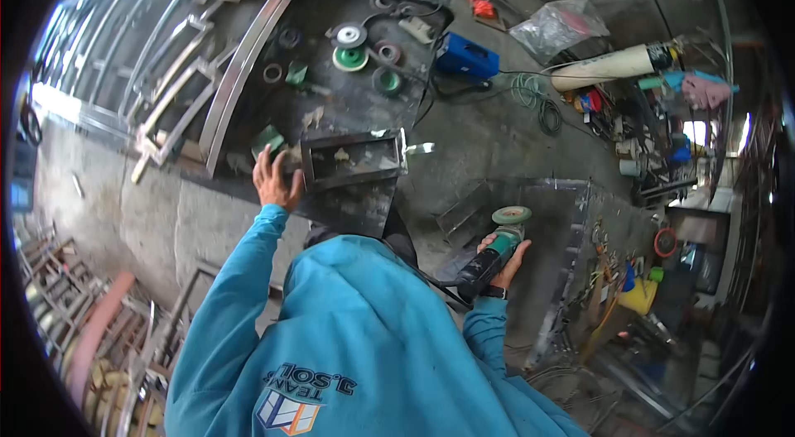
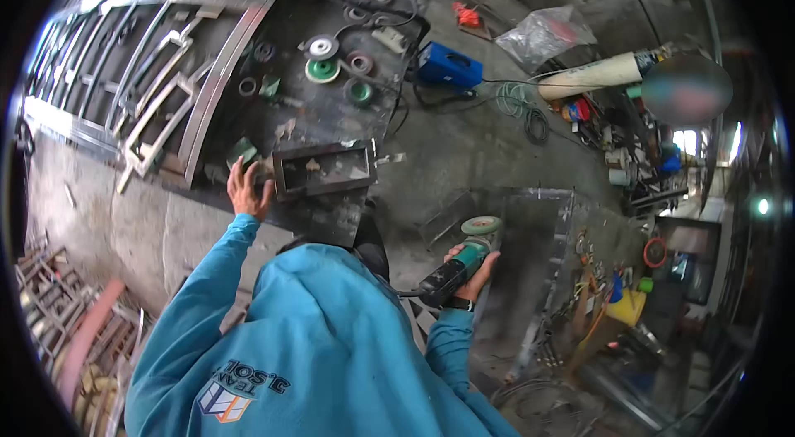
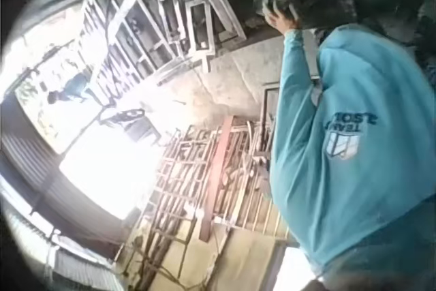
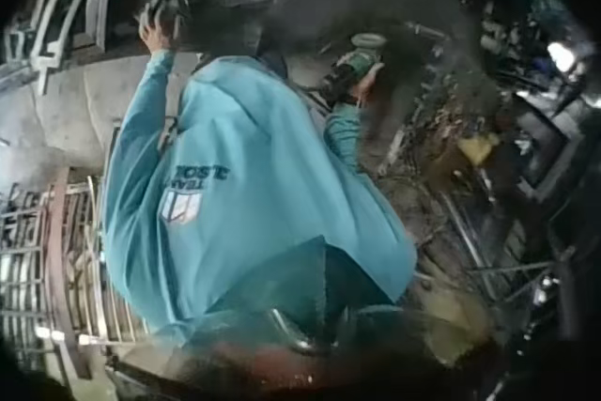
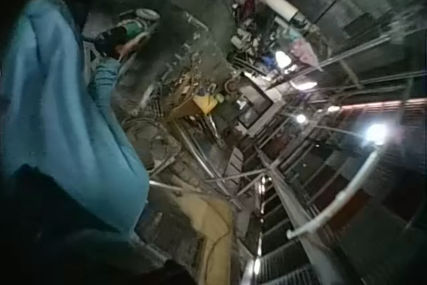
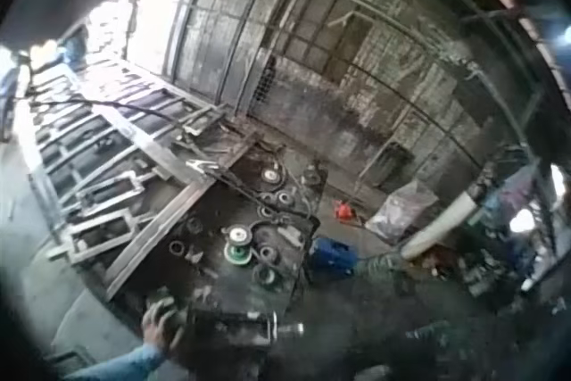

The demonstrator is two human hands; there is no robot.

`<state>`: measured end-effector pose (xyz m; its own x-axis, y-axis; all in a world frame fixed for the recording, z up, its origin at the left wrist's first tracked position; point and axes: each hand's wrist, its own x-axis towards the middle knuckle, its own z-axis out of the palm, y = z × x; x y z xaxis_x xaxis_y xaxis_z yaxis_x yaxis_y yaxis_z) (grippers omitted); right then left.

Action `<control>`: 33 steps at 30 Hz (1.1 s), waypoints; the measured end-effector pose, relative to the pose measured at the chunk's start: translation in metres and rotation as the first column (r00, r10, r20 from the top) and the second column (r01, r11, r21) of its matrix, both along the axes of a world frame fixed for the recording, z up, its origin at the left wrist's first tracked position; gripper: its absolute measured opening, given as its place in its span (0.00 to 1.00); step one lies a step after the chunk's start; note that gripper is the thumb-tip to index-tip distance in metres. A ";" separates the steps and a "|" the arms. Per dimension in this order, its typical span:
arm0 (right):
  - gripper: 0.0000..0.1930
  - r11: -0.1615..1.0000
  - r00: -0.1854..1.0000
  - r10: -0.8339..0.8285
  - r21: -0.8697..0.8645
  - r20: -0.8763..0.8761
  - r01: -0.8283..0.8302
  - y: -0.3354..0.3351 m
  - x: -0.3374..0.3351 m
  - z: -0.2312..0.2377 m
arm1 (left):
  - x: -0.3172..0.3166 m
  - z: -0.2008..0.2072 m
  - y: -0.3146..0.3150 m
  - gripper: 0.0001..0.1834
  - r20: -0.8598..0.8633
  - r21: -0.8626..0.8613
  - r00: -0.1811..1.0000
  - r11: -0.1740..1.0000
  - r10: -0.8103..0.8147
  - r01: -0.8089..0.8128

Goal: The person smooths and finishes the edges of a metal frame using an angle grinder with a grinding disc.

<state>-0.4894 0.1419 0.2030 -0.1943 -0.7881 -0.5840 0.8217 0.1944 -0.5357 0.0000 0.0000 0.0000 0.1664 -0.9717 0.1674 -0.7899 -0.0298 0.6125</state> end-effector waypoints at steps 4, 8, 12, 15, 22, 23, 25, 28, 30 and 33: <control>0.47 0.999 0.996 -0.018 0.049 0.088 0.014 -0.001 0.009 -0.011 | -0.024 -0.005 0.015 0.36 -0.074 0.056 0.991 0.993 0.111 -0.107; 0.47 0.997 0.981 0.016 0.072 0.195 -0.031 -0.018 0.008 -0.002 | -0.052 -0.012 -0.001 0.35 -0.059 0.036 0.957 0.959 0.283 -0.281; 0.38 0.991 0.996 -0.052 0.130 0.073 0.042 -0.049 0.033 0.019 | -0.055 -0.016 -0.002 0.34 -0.039 0.049 0.944 0.945 0.326 -0.324; 0.31 0.971 0.982 -0.035 0.226 -0.186 0.077 -0.074 0.035 0.023 | -0.057 -0.023 0.000 0.33 -0.044 0.001 0.891 0.892 0.452 -0.452; 0.33 0.905 0.930 0.336 0.323 -0.150 -0.276 -0.124 0.004 0.018 | -0.055 -0.028 0.000 0.33 -0.063 -0.040 0.850 0.850 0.522 -0.525; 0.33 0.866 0.895 0.397 0.405 -0.202 -0.293 -0.132 0.003 0.012 | -0.054 -0.029 -0.002 0.33 -0.064 -0.048 0.853 0.852 0.518 -0.521; 0.32 0.794 0.841 0.472 0.542 -0.265 -0.275 -0.148 0.010 0.002 | -0.052 -0.029 -0.003 0.33 -0.062 -0.059 0.846 0.844 0.530 -0.533; 0.27 0.677 0.560 0.715 0.613 -0.418 -0.406 -0.160 0.010 -0.018 | -0.052 -0.033 -0.003 0.34 -0.064 -0.102 0.852 0.845 0.520 -0.524; 0.26 0.634 0.361 0.773 0.634 -0.521 -0.442 -0.174 0.032 -0.016 | -0.052 -0.036 -0.004 0.32 -0.024 -0.135 0.850 0.840 0.527 -0.525; 0.35 0.601 0.086 0.758 0.643 -0.646 -0.475 -0.186 0.042 -0.020 | -0.050 -0.044 -0.005 0.30 0.013 -0.168 0.850 0.839 0.527 -0.517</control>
<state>-0.4479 -0.0442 0.1831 -0.1540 -0.7681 -0.6215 -0.4908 0.6054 -0.6266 -0.0496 -0.0049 -0.0437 0.6275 -0.7048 0.3308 -0.7170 -0.3576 0.5984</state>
